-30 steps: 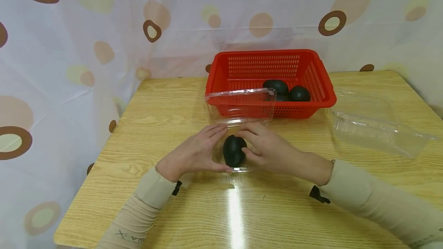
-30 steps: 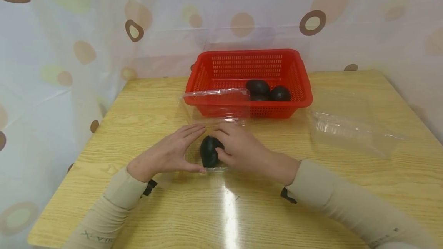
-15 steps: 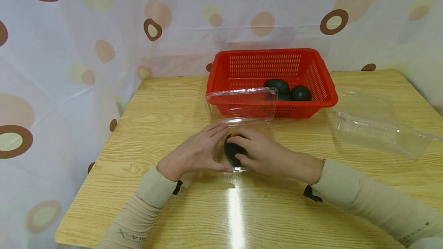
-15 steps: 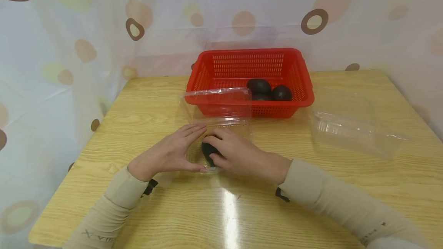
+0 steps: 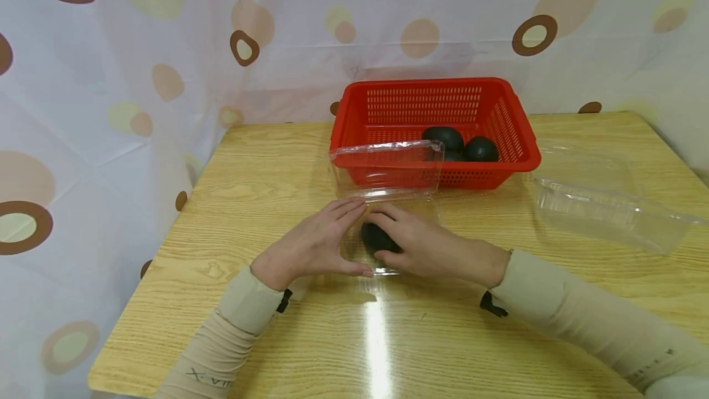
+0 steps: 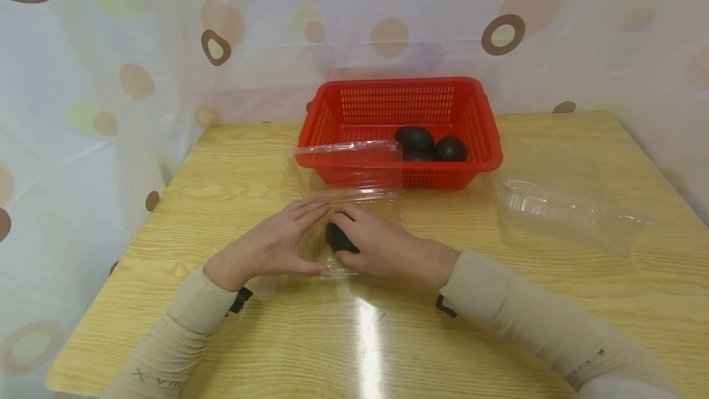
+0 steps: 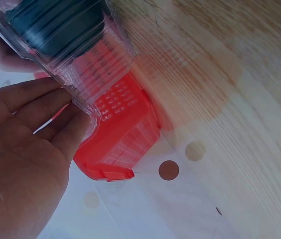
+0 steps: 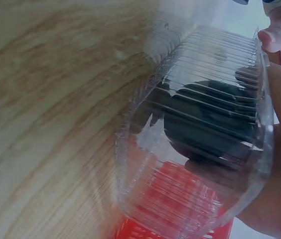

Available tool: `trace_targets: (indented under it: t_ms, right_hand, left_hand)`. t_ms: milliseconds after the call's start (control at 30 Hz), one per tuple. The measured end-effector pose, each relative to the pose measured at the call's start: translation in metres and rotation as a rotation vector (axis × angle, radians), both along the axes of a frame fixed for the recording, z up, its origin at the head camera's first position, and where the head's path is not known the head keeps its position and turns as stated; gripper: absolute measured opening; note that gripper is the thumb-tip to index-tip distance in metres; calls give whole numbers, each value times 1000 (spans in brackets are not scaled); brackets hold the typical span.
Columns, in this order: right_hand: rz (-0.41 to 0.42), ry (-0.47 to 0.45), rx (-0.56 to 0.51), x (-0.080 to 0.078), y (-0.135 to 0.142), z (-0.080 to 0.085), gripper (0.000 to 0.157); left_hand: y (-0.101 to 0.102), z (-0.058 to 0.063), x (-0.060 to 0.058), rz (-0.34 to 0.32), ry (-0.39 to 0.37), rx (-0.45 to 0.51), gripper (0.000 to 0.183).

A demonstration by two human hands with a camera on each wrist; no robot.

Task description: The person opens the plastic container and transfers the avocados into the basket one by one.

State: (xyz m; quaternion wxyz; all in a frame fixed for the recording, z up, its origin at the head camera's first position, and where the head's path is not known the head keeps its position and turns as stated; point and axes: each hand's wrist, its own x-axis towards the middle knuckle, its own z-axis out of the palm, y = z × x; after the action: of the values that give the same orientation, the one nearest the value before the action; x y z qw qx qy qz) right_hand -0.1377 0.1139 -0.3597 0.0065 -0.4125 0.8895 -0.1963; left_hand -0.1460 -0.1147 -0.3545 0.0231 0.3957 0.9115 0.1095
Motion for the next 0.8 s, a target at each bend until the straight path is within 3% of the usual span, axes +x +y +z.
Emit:
trace_targets:
  t_ms: [367,800]
  right_hand:
    - [-73,-119,68,-4,-4,-2,66]
    - [-36,-129,20,-8,-1,-6,63]
  left_hand:
    - [0,1,0,3,-19,-4,108]
    - [0,1,1,6,-22,10,107]
